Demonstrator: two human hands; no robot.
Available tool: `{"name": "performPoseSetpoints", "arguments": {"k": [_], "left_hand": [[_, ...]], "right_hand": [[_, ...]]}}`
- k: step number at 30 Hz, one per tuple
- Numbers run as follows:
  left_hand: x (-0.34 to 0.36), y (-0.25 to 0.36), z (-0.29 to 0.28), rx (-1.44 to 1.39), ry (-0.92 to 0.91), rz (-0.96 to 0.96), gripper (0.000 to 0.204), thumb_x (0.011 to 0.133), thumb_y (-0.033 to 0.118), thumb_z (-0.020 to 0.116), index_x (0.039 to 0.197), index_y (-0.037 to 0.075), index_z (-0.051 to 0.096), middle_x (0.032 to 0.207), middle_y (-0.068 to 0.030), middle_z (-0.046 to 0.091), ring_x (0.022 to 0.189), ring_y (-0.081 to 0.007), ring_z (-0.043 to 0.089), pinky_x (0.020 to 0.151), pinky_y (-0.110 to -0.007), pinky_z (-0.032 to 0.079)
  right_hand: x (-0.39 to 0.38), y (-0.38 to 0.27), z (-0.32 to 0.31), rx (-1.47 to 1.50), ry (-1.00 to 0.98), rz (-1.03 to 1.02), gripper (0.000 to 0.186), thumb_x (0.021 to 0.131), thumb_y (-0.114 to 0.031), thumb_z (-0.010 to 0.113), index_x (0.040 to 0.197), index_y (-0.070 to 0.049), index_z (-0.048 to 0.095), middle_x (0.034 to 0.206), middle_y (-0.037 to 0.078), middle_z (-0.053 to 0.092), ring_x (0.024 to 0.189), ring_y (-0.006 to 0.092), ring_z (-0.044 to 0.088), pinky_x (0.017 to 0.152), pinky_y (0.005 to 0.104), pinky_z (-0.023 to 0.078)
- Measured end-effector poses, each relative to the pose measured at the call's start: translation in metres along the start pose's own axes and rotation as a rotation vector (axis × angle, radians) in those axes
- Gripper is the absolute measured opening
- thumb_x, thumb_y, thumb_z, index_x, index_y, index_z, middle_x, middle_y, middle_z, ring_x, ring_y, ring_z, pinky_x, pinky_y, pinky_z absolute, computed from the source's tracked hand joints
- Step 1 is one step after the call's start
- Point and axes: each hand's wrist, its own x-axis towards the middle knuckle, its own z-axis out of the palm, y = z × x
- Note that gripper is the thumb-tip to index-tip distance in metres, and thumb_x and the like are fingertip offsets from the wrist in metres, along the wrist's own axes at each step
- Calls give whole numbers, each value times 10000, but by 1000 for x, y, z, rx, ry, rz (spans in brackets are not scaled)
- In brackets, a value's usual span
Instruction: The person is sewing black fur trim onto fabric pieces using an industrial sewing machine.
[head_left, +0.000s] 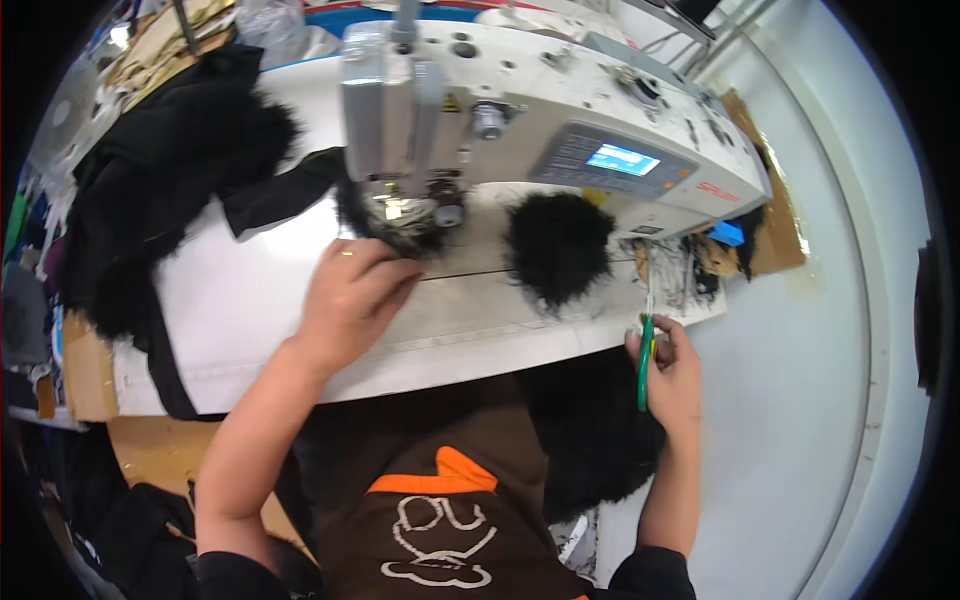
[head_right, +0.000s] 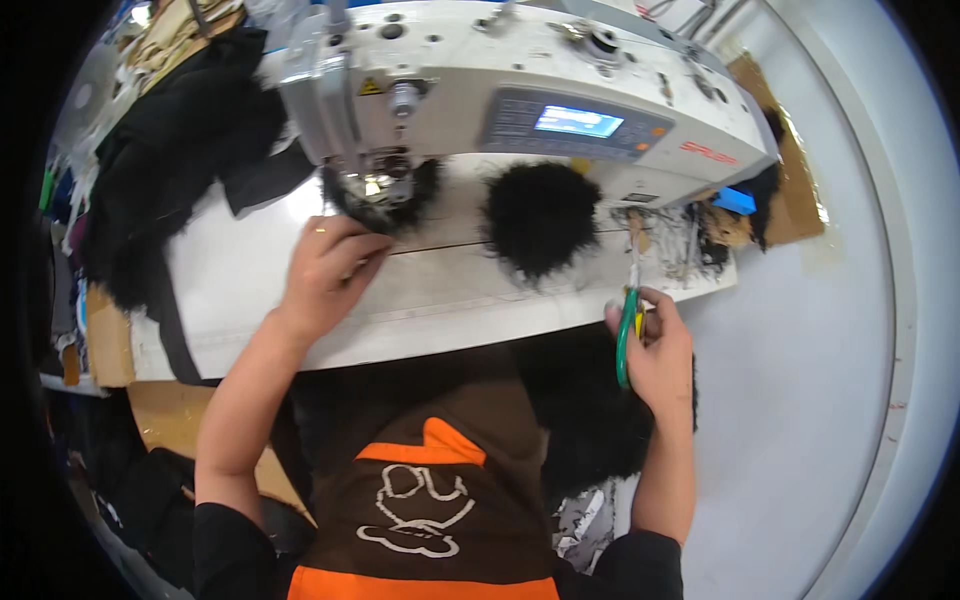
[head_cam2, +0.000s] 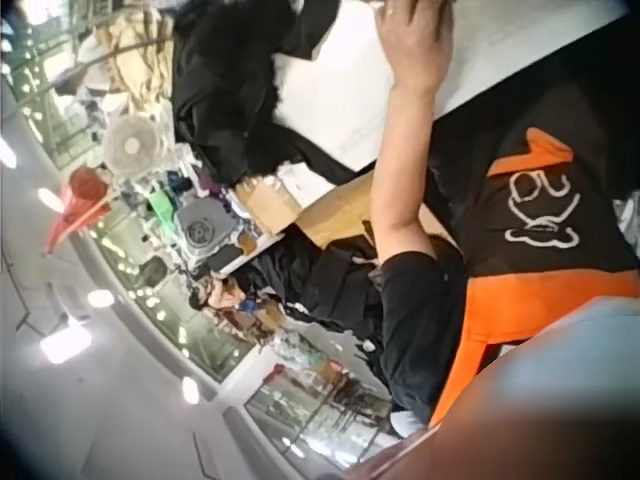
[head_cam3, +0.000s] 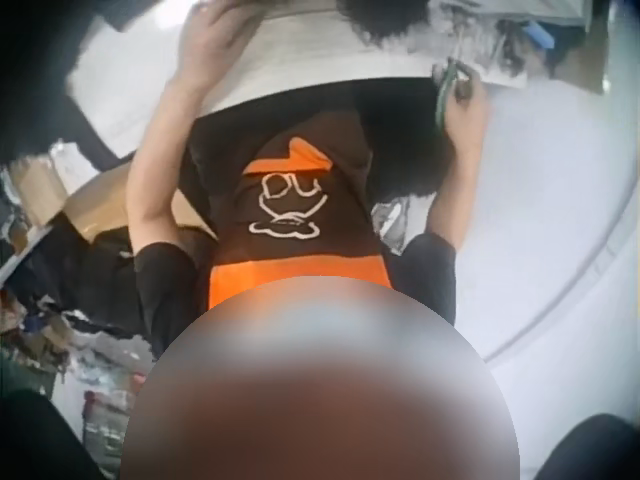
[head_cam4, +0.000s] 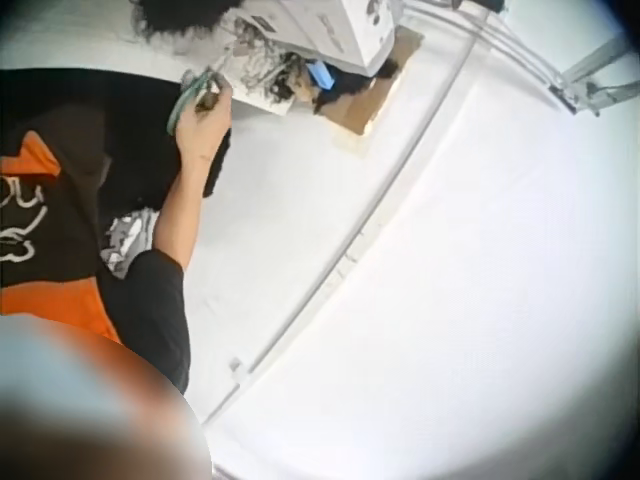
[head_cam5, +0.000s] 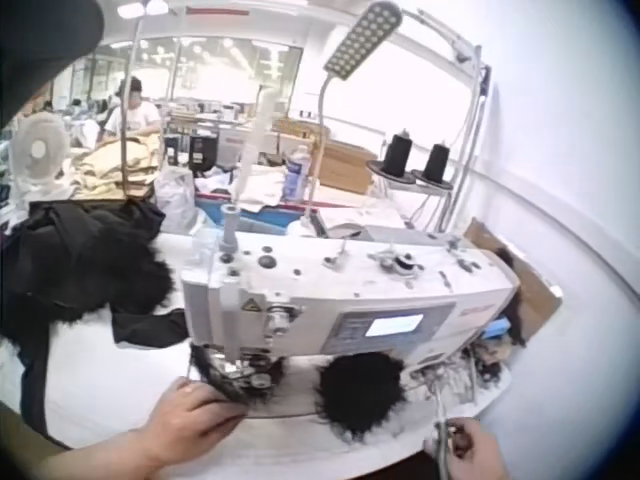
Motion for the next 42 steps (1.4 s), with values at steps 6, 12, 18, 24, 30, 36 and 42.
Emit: {"name": "performPoseSetpoints", "arguments": {"k": [6, 12, 18, 24, 30, 36, 42], "left_hand": [[3, -8, -6, 67, -12, -140, 211, 802, 31, 803, 1001, 80, 751, 910, -30, 664, 777, -234, 604, 743, -369, 443], [14, -25, -17, 142, -82, -36, 164, 814, 127, 779, 969, 117, 724, 1009, -12, 681, 880, -202, 647, 770, -365, 447], [19, -45, 2, 214, -145, 95, 124, 839, 114, 676, 963, 113, 686, 946, 9, 655, 840, -187, 632, 783, -348, 449], [12, -60, -12, 320, -152, -42, 83, 836, 121, 677, 918, 110, 672, 847, -4, 671, 855, -200, 651, 804, -353, 454], [20, -64, -2, 212, -133, -167, 56, 844, 112, 685, 897, 121, 696, 865, -10, 691, 929, -213, 687, 831, -363, 466], [14, -64, 0, 128, -231, -180, 96, 822, 68, 698, 911, 87, 666, 910, -46, 618, 887, -226, 654, 810, -373, 474], [16, -63, 1, 20, -159, -238, 101, 768, -4, 672, 857, 41, 659, 921, -83, 612, 873, -246, 647, 813, -376, 474]], "right_hand": [[78, 62, 2, -61, 204, 104, 553, 967, -369, 749, 1349, 12, 629, 738, 63, 676, 624, 112, 569, 602, 299, 447], [108, 30, -4, -668, 315, -71, 542, 945, -444, 722, 1234, 15, 715, 1034, 253, 752, 999, 448, 714, 860, 501, 542], [77, -21, 11, -357, 224, -280, 304, 1030, -196, 645, 1242, 12, 713, 1104, 206, 752, 1018, 305, 732, 868, 391, 552], [57, -134, 120, -230, -348, -1096, 347, 953, 13, 624, 1292, -29, 678, 1369, 167, 668, 1245, 347, 632, 1091, 420, 451], [86, -145, 172, -384, -315, -1055, 316, 1023, -85, 603, 1335, -70, 656, 1337, 147, 664, 1297, 356, 581, 1136, 458, 398], [86, -152, 181, -54, -370, -699, 213, 1052, -173, 650, 1167, -29, 757, 1050, 91, 752, 1023, 200, 680, 946, 315, 497], [85, -155, 201, 130, -283, -504, 155, 943, -27, 771, 1066, 68, 761, 850, -35, 692, 750, 33, 573, 735, 195, 465]]}}
